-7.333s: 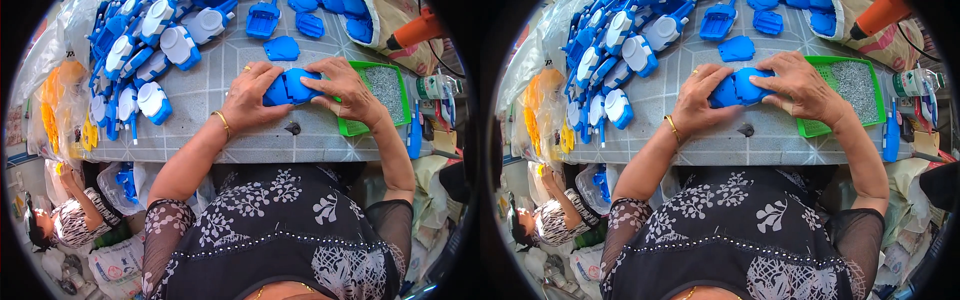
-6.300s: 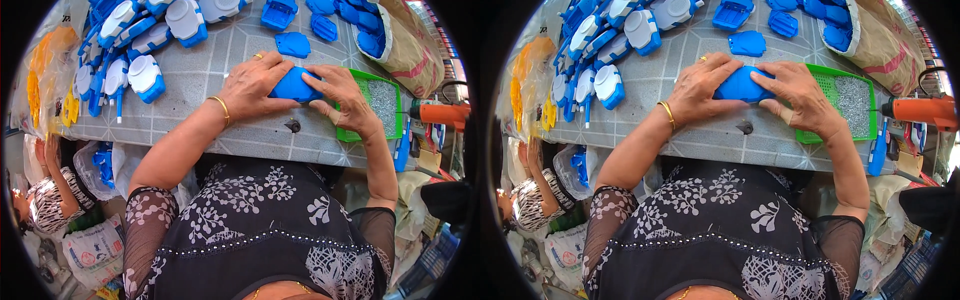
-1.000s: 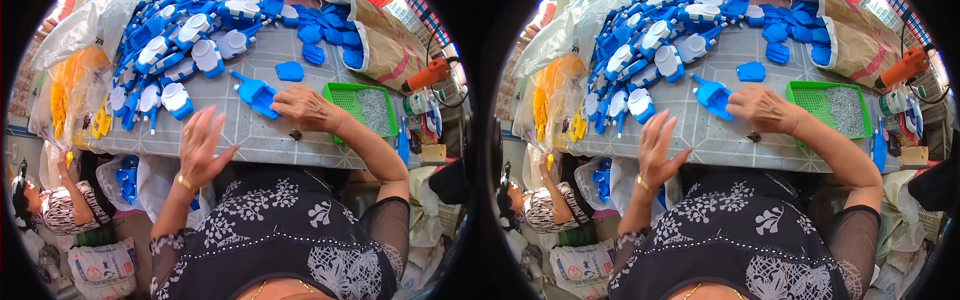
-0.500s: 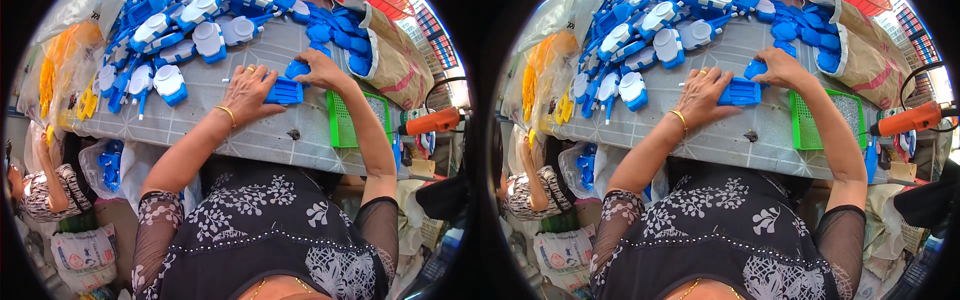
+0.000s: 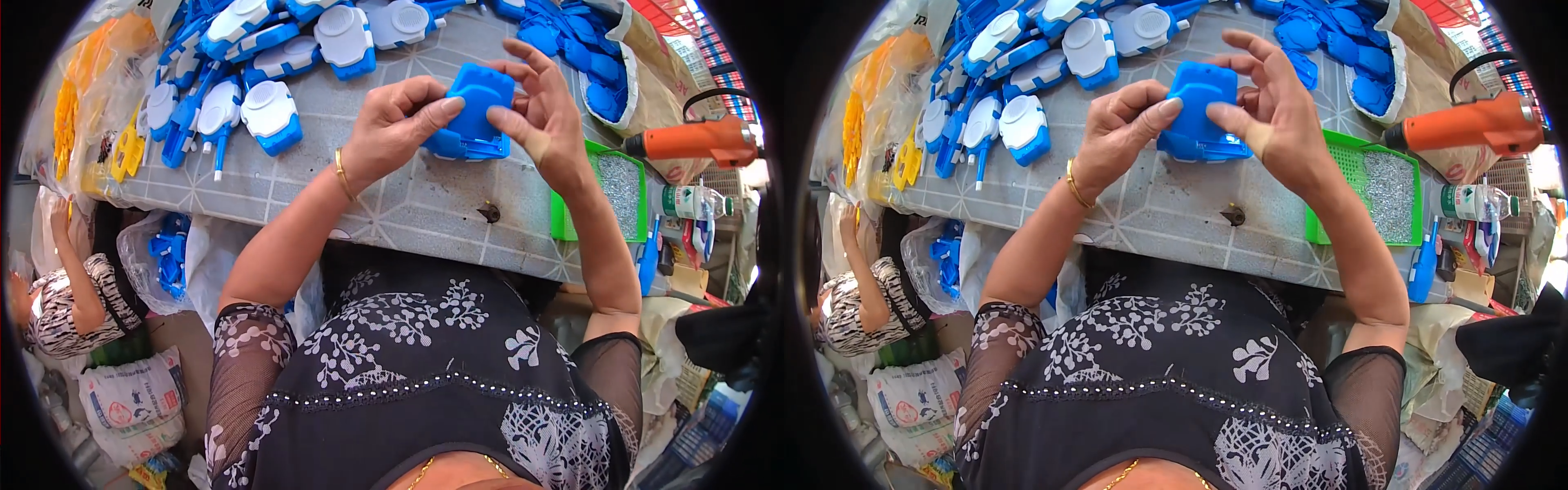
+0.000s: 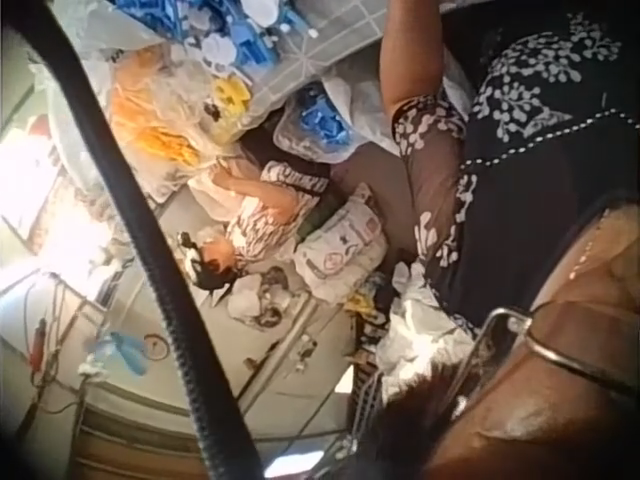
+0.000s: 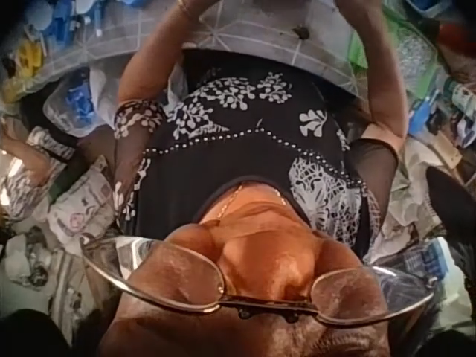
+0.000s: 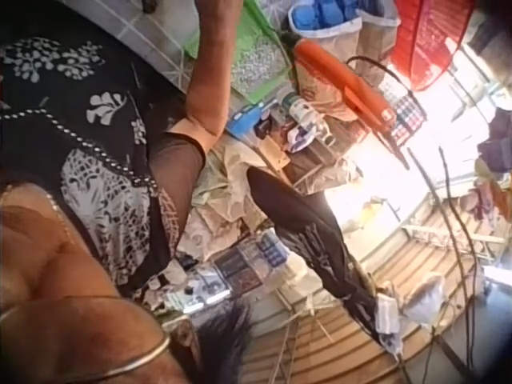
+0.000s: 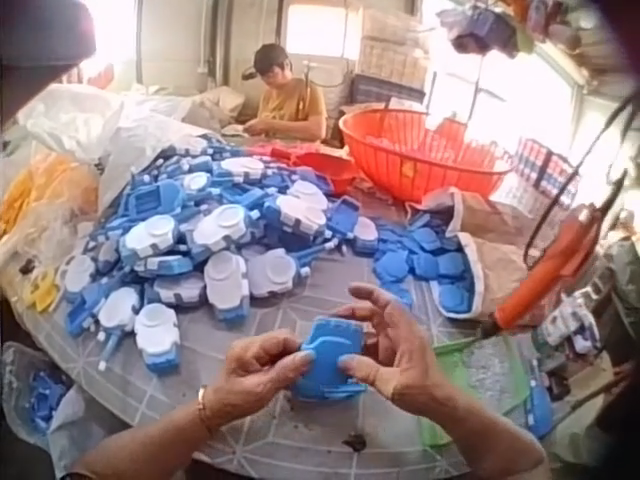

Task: Assembling blue plastic components using an electric screwdriver.

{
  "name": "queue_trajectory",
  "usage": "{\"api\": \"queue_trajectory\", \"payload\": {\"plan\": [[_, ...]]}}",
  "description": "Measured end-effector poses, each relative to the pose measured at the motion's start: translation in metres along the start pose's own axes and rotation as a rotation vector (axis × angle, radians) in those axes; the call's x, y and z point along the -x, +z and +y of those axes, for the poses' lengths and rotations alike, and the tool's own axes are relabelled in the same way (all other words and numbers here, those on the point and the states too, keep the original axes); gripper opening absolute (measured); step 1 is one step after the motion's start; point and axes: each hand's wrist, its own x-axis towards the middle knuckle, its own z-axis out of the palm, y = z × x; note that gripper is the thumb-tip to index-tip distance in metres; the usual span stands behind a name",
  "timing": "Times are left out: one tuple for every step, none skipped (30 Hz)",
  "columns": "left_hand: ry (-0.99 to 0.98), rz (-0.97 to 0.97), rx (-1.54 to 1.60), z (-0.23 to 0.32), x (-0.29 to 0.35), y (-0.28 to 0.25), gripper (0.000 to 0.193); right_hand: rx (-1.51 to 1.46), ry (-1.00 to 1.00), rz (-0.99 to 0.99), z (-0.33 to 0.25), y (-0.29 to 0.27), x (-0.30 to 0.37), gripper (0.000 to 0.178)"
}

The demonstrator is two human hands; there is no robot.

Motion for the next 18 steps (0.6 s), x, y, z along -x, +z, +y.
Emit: {"api": "queue_trajectory", "payload": {"plan": [[-0.002,0.006,-0.001,0.002,0.0,-0.002,0.026,0.183,-0.094,-0.075,-0.004,-0.003,0.002,0.061],[-0.039,-0.072,0.068,0.004,0.002,-0.005,0.026,0.36,-0.189,-0.156,-0.006,-0.007,0.003,0.064],[-0.075,-0.149,0.139,0.004,0.003,-0.008,0.025,0.621,-0.352,-0.296,-0.014,-0.011,0.0,0.067],[-0.102,-0.19,0.157,0.004,0.002,-0.008,0.025,0.68,-0.407,-0.369,-0.015,-0.014,0.002,0.067],[-0.103,-0.192,0.163,0.004,0.003,-0.008,0.025,0.739,-0.461,-0.443,-0.016,-0.016,0.004,0.067],[-0.117,-0.233,0.23,0.004,0.003,-0.008,0.026,0.737,-0.474,-0.477,-0.02,-0.014,0.006,0.071],[-0.131,-0.267,0.293,0.004,0.004,-0.009,0.027,0.734,-0.474,-0.482,-0.024,-0.013,0.008,0.071],[-0.133,-0.262,0.293,0.006,0.004,-0.011,0.027,0.78,-0.469,-0.501,-0.027,-0.013,0.011,0.072],[-0.161,-0.292,0.271,0.009,0.004,-0.014,0.028,0.826,-0.465,-0.521,-0.03,-0.013,0.013,0.074],[-0.189,-0.325,0.25,0.01,0.004,-0.016,0.029,0.863,-0.504,-0.512,-0.033,-0.012,0.015,0.076],[-0.191,-0.321,0.25,0.009,0.003,-0.018,0.029,0.86,-0.504,-0.515,-0.034,-0.012,0.016,0.076],[-0.189,-0.344,0.238,0.008,0.003,-0.02,0.028,0.909,-0.545,-0.511,-0.034,-0.013,0.018,0.077],[-0.186,-0.373,0.229,0.007,0.002,-0.021,0.028,0.962,-0.582,-0.503,-0.034,-0.014,0.02,0.078],[-0.187,-0.373,0.23,0.006,0.002,-0.021,0.028,0.961,-0.581,-0.503,-0.031,-0.015,0.022,0.078],[-0.2,-0.378,0.231,0.006,0.002,-0.022,0.029,0.979,-0.641,-0.462,-0.024,-0.015,0.024,0.075],[-0.212,-0.385,0.234,0.007,0.001,-0.022,0.031,0.999,-0.698,-0.419,-0.019,-0.015,0.025,0.073],[-0.213,-0.386,0.237,0.008,0.001,-0.019,0.031,0.999,-0.696,-0.42,-0.014,-0.017,0.025,0.073],[-0.235,-0.293,0.203,0.009,0.0,-0.014,0.033,0.997,-0.737,-0.349,-0.01,-0.02,0.024,0.069]]}}
